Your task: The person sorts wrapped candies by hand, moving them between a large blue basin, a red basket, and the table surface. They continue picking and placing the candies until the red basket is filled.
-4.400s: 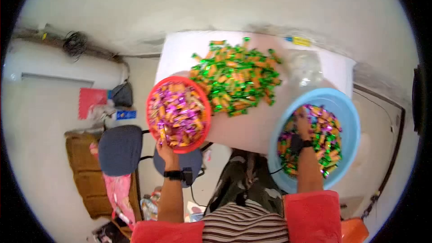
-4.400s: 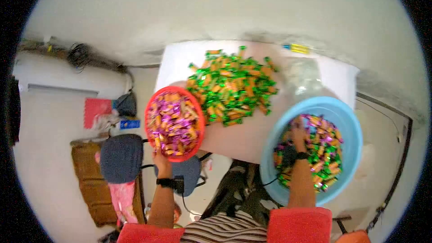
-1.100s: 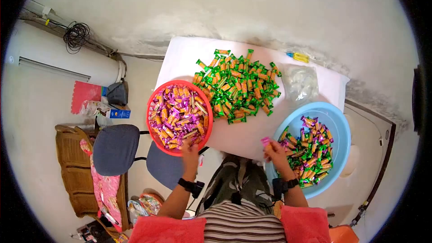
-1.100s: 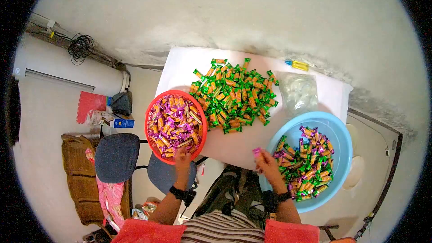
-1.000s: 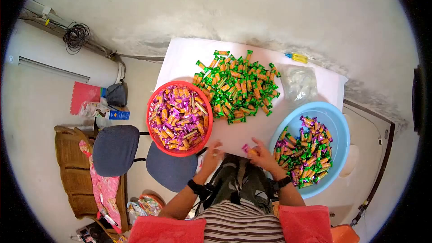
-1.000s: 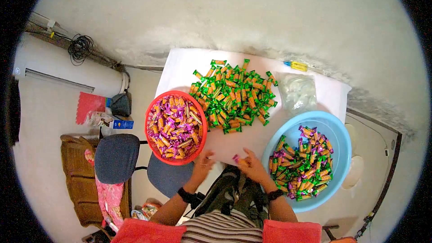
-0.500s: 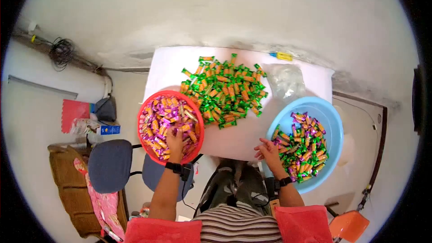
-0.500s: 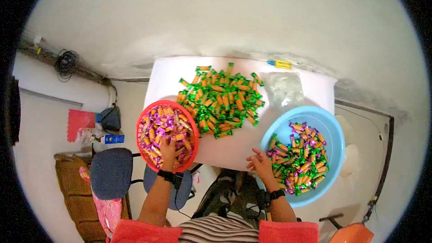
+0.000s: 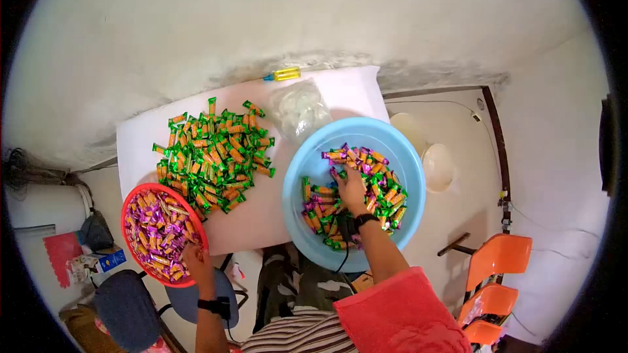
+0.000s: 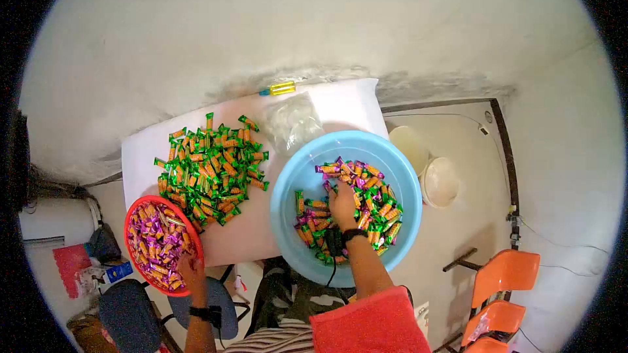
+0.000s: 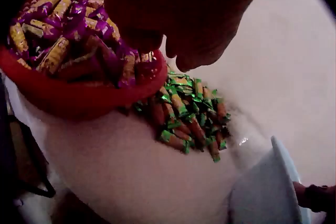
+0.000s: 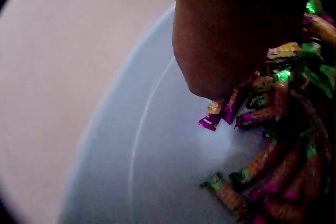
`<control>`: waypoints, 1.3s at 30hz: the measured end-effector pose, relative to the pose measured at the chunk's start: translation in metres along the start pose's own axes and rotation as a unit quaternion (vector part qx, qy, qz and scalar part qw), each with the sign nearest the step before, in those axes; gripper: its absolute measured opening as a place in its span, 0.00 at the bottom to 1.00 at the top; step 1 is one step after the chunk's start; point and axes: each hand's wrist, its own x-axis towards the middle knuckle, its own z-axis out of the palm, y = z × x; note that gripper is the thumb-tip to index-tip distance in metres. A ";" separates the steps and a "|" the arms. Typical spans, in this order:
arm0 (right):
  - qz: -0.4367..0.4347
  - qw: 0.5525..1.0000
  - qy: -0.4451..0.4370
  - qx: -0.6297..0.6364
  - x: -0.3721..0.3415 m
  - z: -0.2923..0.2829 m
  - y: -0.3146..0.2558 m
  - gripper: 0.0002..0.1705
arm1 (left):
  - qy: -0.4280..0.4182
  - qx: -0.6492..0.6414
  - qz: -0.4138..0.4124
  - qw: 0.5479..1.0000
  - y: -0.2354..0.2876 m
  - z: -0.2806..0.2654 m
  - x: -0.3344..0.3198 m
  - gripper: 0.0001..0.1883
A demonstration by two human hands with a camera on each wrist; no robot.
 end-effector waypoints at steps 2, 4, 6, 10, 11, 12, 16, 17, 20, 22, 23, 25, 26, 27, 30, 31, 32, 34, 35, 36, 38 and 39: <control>-0.127 0.991 0.020 -0.043 0.029 0.012 0.011 0.21 | -0.038 -0.022 0.022 0.999 0.012 0.004 -0.013 0.10; -0.091 0.989 -0.023 -0.118 0.047 0.031 0.024 0.21 | -0.059 -0.018 0.023 0.998 0.020 0.014 -0.028 0.11; -0.073 0.986 -0.043 -0.142 0.054 0.041 0.028 0.24 | -0.084 -0.016 0.022 0.996 0.031 0.029 -0.039 0.11; -0.032 0.959 -0.099 -0.262 0.050 0.046 0.033 0.19 | -0.120 -0.143 -0.048 0.981 0.070 0.047 -0.045 0.11; -0.029 0.958 -0.108 -0.266 0.051 0.039 0.026 0.17 | -0.145 -0.188 -0.091 0.967 0.082 0.049 -0.040 0.11; -0.048 0.965 -0.081 -0.243 0.046 0.029 0.019 0.15 | -0.148 -0.193 -0.068 0.968 0.089 0.054 -0.036 0.11; -0.208 0.978 0.021 -0.005 0.023 0.012 0.004 0.15 | -0.226 -0.311 -0.123 0.915 0.118 0.083 -0.022 0.12; -0.189 0.980 -0.049 0.042 0.012 0.006 -0.003 0.16 | -0.233 -0.364 -0.144 0.890 0.119 0.099 -0.024 0.14; -0.189 0.964 -0.167 0.088 -0.022 -0.031 -0.064 0.17 | -0.328 -0.397 -0.144 0.845 0.156 0.095 -0.006 0.27; -0.246 0.948 -0.176 0.102 -0.043 -0.036 -0.096 0.18 | -0.318 -0.430 -0.186 0.824 0.157 0.106 -0.008 0.24; -0.283 0.941 -0.165 0.090 -0.050 -0.036 -0.104 0.19 | -0.304 -0.425 -0.191 0.831 0.152 0.097 -0.006 0.24; -0.281 0.935 -0.181 0.114 -0.061 -0.023 -0.114 0.19 | -0.333 -0.423 -0.246 0.806 0.147 0.085 -0.002 0.17; -0.270 0.934 -0.194 0.129 -0.064 -0.018 -0.119 0.20 | -0.300 -0.422 -0.269 0.812 0.142 0.076 0.001 0.12; -0.271 0.933 -0.195 0.131 -0.062 -0.016 -0.122 0.20 | -0.259 -0.445 -0.294 0.805 0.120 0.076 0.000 0.12; -0.242 0.949 -0.155 0.131 -0.049 -0.014 -0.122 0.19 | -0.099 -0.460 -0.352 0.809 0.062 0.050 0.014 0.08; -0.211 0.965 -0.118 0.100 -0.039 -0.005 -0.102 0.19 | -0.029 -0.442 -0.355 0.823 0.038 0.041 0.020 0.07; -0.179 0.978 -0.079 0.070 -0.030 -0.002 -0.084 0.19 | 0.040 -0.422 -0.355 0.833 0.013 0.035 0.024 0.06; -0.129 0.988 -0.060 0.064 -0.009 -0.008 -0.058 0.18 | 0.159 -0.477 -0.274 0.820 -0.016 0.021 0.041 0.03; -0.080 0.994 -0.040 0.062 0.000 -0.013 -0.051 0.17 | 0.184 -0.450 -0.223 0.845 -0.045 0.025 0.046 0.05; -0.075 0.995 -0.035 0.051 0.008 -0.016 -0.058 0.17 | 0.120 -0.384 -0.385 0.830 -0.058 0.017 0.051 0.07; 0.008 0.985 -0.106 0.133 0.025 -0.046 -0.060 0.16 | 0.049 -0.316 -0.314 0.894 -0.039 -0.006 0.054 0.13; -0.122 0.992 -0.020 0.018 0.027 -0.027 -0.013 0.17 | 0.055 -0.268 -0.312 0.910 -0.038 -0.001 0.056 0.15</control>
